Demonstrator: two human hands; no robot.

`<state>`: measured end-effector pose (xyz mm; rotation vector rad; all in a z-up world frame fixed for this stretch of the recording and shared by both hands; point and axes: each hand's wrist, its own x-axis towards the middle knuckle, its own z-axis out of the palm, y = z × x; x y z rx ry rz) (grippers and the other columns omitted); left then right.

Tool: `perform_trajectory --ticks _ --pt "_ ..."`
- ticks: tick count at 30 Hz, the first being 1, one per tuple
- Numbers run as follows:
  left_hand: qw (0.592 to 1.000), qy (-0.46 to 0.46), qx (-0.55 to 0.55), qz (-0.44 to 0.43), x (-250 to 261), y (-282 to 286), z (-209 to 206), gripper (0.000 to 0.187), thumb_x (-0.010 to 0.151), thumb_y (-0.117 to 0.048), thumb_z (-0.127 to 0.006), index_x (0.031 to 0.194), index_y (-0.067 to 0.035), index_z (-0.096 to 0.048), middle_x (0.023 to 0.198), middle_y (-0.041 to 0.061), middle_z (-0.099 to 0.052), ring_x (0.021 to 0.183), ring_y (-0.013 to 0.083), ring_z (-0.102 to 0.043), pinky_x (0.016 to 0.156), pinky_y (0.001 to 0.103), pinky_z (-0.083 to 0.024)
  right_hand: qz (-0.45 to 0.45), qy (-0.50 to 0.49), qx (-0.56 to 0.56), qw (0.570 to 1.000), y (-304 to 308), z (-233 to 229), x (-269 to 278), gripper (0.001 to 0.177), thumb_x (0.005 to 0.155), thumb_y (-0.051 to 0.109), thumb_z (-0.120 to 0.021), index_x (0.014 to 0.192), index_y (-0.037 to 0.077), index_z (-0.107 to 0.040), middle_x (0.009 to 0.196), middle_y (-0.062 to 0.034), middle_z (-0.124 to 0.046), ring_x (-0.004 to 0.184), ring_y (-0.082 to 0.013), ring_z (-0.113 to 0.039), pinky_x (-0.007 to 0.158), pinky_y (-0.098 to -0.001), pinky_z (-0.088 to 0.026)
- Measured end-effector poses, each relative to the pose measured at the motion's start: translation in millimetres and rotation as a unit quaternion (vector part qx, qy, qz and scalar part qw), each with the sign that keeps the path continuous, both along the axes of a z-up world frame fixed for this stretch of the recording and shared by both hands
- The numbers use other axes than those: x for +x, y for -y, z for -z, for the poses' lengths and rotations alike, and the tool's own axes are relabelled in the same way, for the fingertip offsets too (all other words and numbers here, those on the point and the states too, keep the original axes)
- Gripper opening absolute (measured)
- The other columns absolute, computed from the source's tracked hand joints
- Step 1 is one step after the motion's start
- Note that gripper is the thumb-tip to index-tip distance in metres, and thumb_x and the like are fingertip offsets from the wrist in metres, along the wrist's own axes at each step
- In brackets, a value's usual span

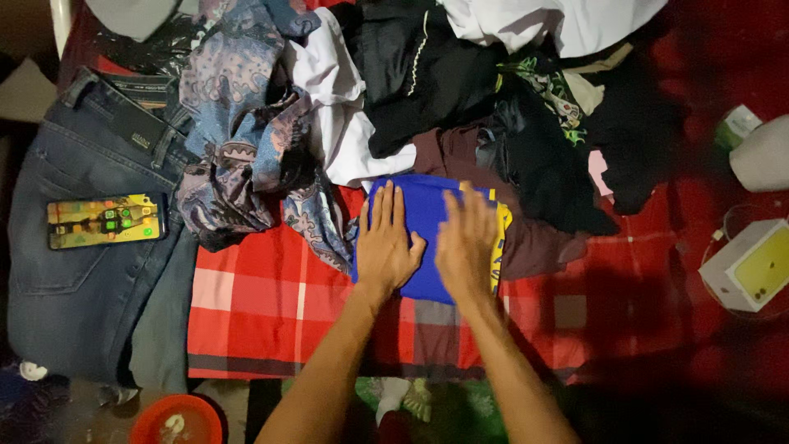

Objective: The person folds a blue and yellow garment by hand on a bed, carries it to a shelf to stack it with other items, and then returns to the bed to unfold and smooth a dark garment.

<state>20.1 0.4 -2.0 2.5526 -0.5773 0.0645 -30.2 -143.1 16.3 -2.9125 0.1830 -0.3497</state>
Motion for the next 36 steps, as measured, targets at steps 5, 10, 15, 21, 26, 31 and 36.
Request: perform_trajectory --ticks 5,10,15,21,26,31,36 --pt "0.999 0.020 0.011 0.026 0.3 -5.8 4.4 0.065 0.095 -0.025 -0.050 0.153 0.002 -0.041 0.163 0.023 -0.035 0.152 0.0370 -0.032 0.125 0.052 -0.019 -0.039 -0.045 0.071 0.996 -26.8 1.4 4.0 0.052 0.104 0.027 -0.052 0.150 0.005 -0.048 0.160 -0.0173 -0.042 0.147 -0.0371 -0.038 0.124 -0.0516 -0.023" --pt "1.000 0.009 0.011 0.017 2.7 -4.0 3.0 0.062 0.099 -0.025 -0.049 0.154 0.003 -0.040 0.164 0.020 -0.034 0.153 0.0364 -0.032 0.126 0.051 -0.019 0.016 -0.042 0.043 0.998 -3.6 10.8 9.3 0.062 0.099 0.037 -0.055 0.150 0.004 -0.046 0.159 -0.0197 -0.040 0.145 -0.0385 -0.036 0.120 -0.0537 -0.021" --pt "0.999 -0.028 0.002 -0.043 1.9 -2.2 -4.8 0.066 0.099 -0.029 -0.049 0.154 0.005 -0.036 0.164 0.019 -0.032 0.151 0.0403 -0.029 0.124 0.049 -0.021 0.119 -0.035 0.070 0.990 28.7 27.9 -0.5 0.060 0.106 0.036 -0.050 0.155 0.003 -0.040 0.163 -0.0228 -0.037 0.148 -0.0421 -0.032 0.123 -0.0557 -0.019" --pt "0.999 -0.022 0.004 -0.043 0.9 -2.8 -3.4 0.065 0.101 -0.028 -0.048 0.154 0.007 -0.035 0.164 0.020 -0.032 0.151 0.0400 -0.028 0.123 0.050 -0.021 0.136 -0.032 0.055 0.989 32.7 15.3 -31.2 0.057 0.108 0.026 -0.046 0.158 0.000 -0.036 0.165 -0.0268 -0.031 0.151 -0.0441 -0.028 0.123 -0.0579 -0.016" --pt "0.999 -0.028 -0.007 -0.043 1.5 -5.6 -1.5 0.065 0.101 -0.029 -0.046 0.154 0.006 -0.035 0.164 0.019 -0.032 0.151 0.0394 -0.029 0.124 0.050 -0.022 0.098 0.005 0.089 0.991 -5.4 -9.0 -27.3 0.066 0.100 0.022 -0.053 0.156 -0.005 -0.033 0.164 -0.0273 -0.030 0.150 -0.0439 -0.029 0.122 -0.0578 -0.017" --pt "0.999 -0.026 -0.008 -0.042 1.9 -5.6 4.7 0.066 0.100 -0.030 -0.045 0.156 0.006 -0.035 0.165 0.019 -0.032 0.151 0.0394 -0.029 0.123 0.050 -0.022 -0.018 -0.049 0.087 0.995 -39.6 -0.8 -22.0 0.059 0.100 0.023 -0.055 0.154 0.003 -0.041 0.163 -0.0218 -0.035 0.149 -0.0398 -0.034 0.123 -0.0543 -0.022" --pt "0.999 -0.023 0.008 -0.039 2.9 -4.8 5.3 0.067 0.100 -0.031 -0.046 0.155 0.005 -0.034 0.165 0.019 -0.031 0.151 0.0398 -0.028 0.124 0.050 -0.021 -0.011 -0.040 0.072 0.997 -27.7 3.6 -17.6 0.059 0.097 0.030 -0.056 0.150 0.008 -0.047 0.160 -0.0193 -0.038 0.146 -0.0388 -0.037 0.120 -0.0550 -0.022"
